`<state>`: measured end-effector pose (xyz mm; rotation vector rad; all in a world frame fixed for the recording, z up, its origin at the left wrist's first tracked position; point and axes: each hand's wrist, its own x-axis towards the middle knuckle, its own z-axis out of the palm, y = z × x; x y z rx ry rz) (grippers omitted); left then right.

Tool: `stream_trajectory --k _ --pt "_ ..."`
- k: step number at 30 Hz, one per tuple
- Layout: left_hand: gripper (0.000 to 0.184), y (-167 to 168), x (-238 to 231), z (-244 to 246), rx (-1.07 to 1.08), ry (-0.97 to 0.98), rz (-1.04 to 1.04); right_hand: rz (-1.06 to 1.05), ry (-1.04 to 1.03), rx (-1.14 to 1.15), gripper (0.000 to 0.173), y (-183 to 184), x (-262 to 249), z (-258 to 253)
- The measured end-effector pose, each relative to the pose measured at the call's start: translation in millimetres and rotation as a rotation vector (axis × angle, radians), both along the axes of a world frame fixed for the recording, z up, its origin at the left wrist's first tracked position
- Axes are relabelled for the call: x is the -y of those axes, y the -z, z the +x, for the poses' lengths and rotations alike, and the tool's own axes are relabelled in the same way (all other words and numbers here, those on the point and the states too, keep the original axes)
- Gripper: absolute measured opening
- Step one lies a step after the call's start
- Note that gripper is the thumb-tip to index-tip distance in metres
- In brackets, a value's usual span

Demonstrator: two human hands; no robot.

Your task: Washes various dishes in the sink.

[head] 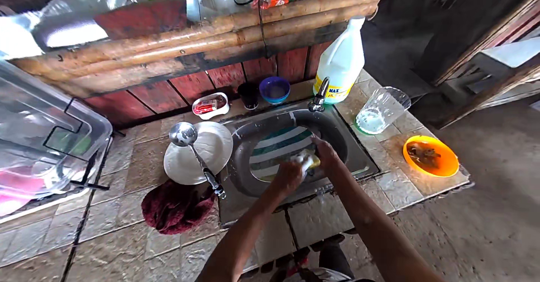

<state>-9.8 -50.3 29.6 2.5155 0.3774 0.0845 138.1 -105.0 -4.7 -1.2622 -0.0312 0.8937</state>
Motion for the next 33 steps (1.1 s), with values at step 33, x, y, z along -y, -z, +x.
stream_trajectory --k 33 --pt "0.04 66.9 -12.0 73.4 0.392 -0.11 0.183 -0.147 0.199 0.413 0.045 -5.2 16.9 31.0"
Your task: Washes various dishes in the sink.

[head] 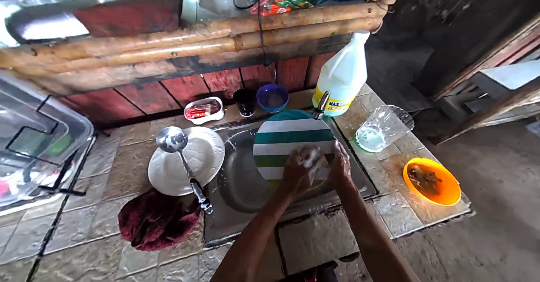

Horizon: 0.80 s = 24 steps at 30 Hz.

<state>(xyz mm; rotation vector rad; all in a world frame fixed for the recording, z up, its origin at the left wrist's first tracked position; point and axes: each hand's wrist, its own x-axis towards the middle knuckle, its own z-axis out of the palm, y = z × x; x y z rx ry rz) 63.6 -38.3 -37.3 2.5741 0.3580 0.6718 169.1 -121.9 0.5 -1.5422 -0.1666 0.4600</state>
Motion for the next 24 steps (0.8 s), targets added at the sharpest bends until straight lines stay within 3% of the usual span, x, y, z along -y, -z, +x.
stream_trajectory --k 4,6,9,12,14,17,20,24 --pt "0.042 6.0 -56.1 22.2 0.026 -0.326 0.14 -0.062 -0.016 0.068 0.044 0.8 -0.5 -13.8" --pt "0.046 4.4 -57.3 33.8 0.0 -0.423 0.031 -0.061 -0.031 0.094 0.044 14.9 0.2 -21.5" --pt "0.033 7.5 -40.1 17.5 -0.091 -0.218 -0.004 -0.05 -0.2 0.074 0.044 19.4 -2.1 -42.1" --pt "0.033 -42.9 -38.8 -23.5 -0.231 0.202 0.105 -0.076 -0.178 0.039 0.04 17.6 6.3 -50.2" --pt "0.03 -67.6 -53.5 -50.6 -0.261 0.225 0.037 -0.136 -0.111 0.037 0.041 1.4 7.1 -64.1" --pt "0.03 -85.6 -103.8 -108.5 -0.223 -0.214 -0.081 -0.086 -0.054 -0.015 0.039 -15.5 1.2 -64.3" --pt "0.049 -73.7 -150.0 -159.7 -0.343 -0.742 -0.155 -0.081 -0.039 -0.072 0.039 -39.8 -15.7 -69.9" --pt "0.057 -42.1 -165.5 -193.1 -0.543 -0.986 -0.412 -0.096 -0.12 -0.127 0.045 -56.3 -55.3 -84.2"
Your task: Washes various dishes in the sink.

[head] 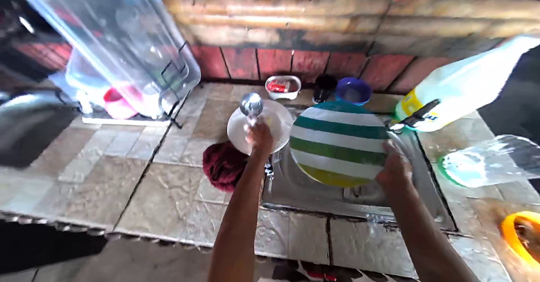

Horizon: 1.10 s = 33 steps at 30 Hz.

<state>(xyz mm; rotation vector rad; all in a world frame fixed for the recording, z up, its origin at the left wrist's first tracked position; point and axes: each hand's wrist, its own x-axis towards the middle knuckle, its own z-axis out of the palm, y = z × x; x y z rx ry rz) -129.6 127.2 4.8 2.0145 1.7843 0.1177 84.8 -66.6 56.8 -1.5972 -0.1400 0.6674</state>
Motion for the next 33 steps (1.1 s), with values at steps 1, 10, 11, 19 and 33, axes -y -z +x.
stream_trajectory --k 1,10,11,19,33 --pt "0.056 0.3 -2.3 -1.8 0.012 -0.049 -0.041 0.015 -0.029 -0.011 0.045 0.6 -10.5 -2.5" --pt "0.054 -15.1 -2.7 -1.5 -0.027 -0.022 0.145 0.166 -0.203 -0.122 0.038 63.7 -109.7 -68.2" --pt "0.059 -17.1 -0.1 8.8 -0.062 0.006 0.115 0.157 -0.258 -0.118 0.036 66.2 -113.9 -75.7" --pt "0.064 -39.2 28.3 32.9 0.041 0.068 0.297 -0.503 -0.792 0.53 0.035 124.9 -38.9 32.6" --pt "0.04 -100.2 195.9 304.4 0.551 1.059 -0.109 -0.126 -0.439 -0.163 0.04 106.1 48.9 123.0"
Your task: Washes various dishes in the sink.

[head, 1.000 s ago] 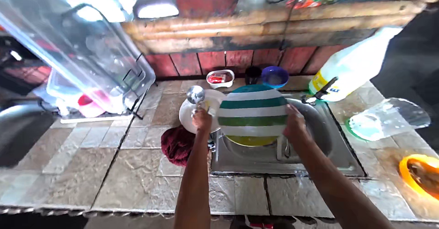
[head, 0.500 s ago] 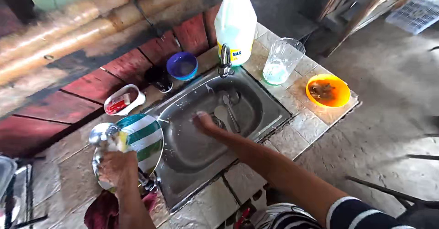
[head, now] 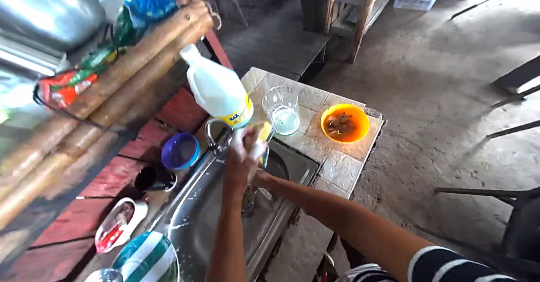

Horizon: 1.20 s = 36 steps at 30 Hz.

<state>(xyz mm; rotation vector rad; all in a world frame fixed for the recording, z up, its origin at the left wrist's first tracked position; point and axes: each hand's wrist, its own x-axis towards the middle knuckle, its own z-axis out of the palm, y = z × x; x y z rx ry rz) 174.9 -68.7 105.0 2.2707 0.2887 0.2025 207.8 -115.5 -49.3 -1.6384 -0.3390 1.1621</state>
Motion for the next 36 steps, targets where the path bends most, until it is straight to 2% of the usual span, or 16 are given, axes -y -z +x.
stream_trajectory --k 1,3,5,8,11,14,18,21,24,27,30,32,34,36 --pt "0.037 -11.0 4.7 24.3 0.061 0.069 0.209 0.025 0.005 -0.04 0.039 -6.9 13.4 5.7" --pt "0.027 -29.7 17.1 78.1 0.017 0.19 0.493 0.083 0.043 -0.107 0.033 -11.3 39.6 14.5" --pt "0.018 -28.5 29.6 132.0 -0.147 0.358 0.618 0.137 0.093 -0.18 0.029 -6.2 56.8 19.6" --pt "0.015 3.9 39.2 195.0 -0.433 0.62 0.724 0.217 0.123 -0.275 0.028 1.0 60.5 23.8" --pt "0.022 25.6 50.1 213.9 -0.707 0.739 0.792 0.19 0.088 -0.322 0.026 3.3 57.7 30.3" --pt "0.029 39.2 61.7 215.8 -0.918 0.781 0.888 0.129 0.073 -0.324 0.035 2.1 57.1 41.4" --pt "0.036 60.2 65.4 222.2 -1.021 0.864 0.938 0.183 0.123 -0.35 0.033 7.2 57.6 45.0" --pt "0.035 63.0 65.9 221.6 -1.025 0.901 0.958 0.194 0.085 -0.357 0.033 3.0 60.9 45.4" --pt "0.028 41.4 63.3 217.7 -0.956 0.839 0.908 0.257 0.099 -0.347 0.034 6.7 60.1 46.2" --pt "0.019 0.4 49.0 198.6 -0.631 0.72 0.855 0.338 0.142 -0.352 0.036 -0.3 65.6 44.4" --pt "0.027 -50.2 29.9 154.4 -0.305 0.491 0.867 0.448 0.214 -0.352 0.039 -4.3 65.0 39.3" --pt "0.029 -72.5 13.9 115.0 -0.164 0.37 0.819 0.463 0.239 -0.344 0.038 -8.3 60.9 37.9" --pt "0.032 -64.5 -6.1 73.9 -0.129 0.267 0.7 0.434 0.269 -0.373 0.037 -14.8 55.1 30.8" --pt "0.035 -19.5 -27.9 39.5 -0.14 0.146 0.554 0.416 0.283 -0.4 0.033 -18.6 43.7 19.0"
